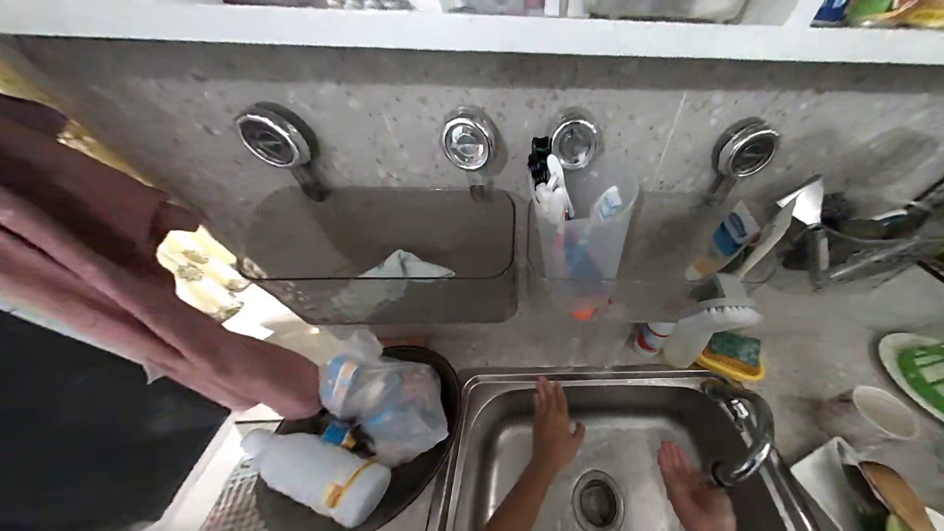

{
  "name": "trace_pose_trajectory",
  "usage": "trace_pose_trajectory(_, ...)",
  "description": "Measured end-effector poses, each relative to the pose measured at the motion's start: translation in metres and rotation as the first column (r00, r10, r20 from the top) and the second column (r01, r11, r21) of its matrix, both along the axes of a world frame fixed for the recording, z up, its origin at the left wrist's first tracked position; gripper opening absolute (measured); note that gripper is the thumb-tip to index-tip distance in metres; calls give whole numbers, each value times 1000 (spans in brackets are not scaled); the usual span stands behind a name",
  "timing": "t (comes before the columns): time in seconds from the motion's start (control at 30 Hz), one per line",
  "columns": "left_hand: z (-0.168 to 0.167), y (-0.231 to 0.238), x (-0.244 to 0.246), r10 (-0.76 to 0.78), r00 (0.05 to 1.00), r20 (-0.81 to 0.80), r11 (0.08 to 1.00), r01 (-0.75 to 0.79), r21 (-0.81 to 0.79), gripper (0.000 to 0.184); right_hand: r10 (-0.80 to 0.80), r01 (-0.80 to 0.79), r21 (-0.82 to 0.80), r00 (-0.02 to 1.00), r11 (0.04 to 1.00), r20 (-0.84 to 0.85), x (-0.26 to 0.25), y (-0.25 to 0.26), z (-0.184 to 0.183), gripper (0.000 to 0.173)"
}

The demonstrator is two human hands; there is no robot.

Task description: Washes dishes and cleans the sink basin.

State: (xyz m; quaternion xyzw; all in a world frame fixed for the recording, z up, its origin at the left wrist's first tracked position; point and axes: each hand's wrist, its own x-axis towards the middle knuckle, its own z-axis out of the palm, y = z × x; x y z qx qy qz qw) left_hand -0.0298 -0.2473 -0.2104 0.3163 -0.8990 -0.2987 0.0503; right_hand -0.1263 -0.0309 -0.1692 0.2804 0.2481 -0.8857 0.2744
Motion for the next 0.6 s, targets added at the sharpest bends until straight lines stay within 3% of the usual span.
trace_pose_trajectory(0.1, 3, 26, -30, -241, 970, 20, 970, 240, 40, 87, 120, -111, 59, 973, 992, -199, -18, -60, 12, 52)
trace_pose_trajectory(0.2, 6, 45, -49, -262, 965, 18, 963, 259, 79, 82, 178, -161, 100, 966, 982, -190, -35, -93, 8, 52)
trace_pose_trajectory(0.33, 12, 50, -64, -249, 953, 175, 968, 252, 5, 88, 144, -133, 79, 975, 988, -167, -25, -46, -7, 57)
trace_pose_trajectory(0.4, 10, 47, -69, -294, 935, 199, 953, 302, -8, 87, 75, -74, 15, 996, 997, -50, -9, -11, -12, 58)
trace_pose_trajectory(0.5, 0, 45, -75, -380, 916, 126, 923, 385, -9, 85, -16, 17, -13, 993, 1000, 113, 17, 19, -6, 50)
trace_pose_trajectory(0.6, -3, 50, -85, -429, 900, 76, 903, 430, 3, 82, -28, 28, 0, 987, 1000, 159, 13, 11, 8, 51)
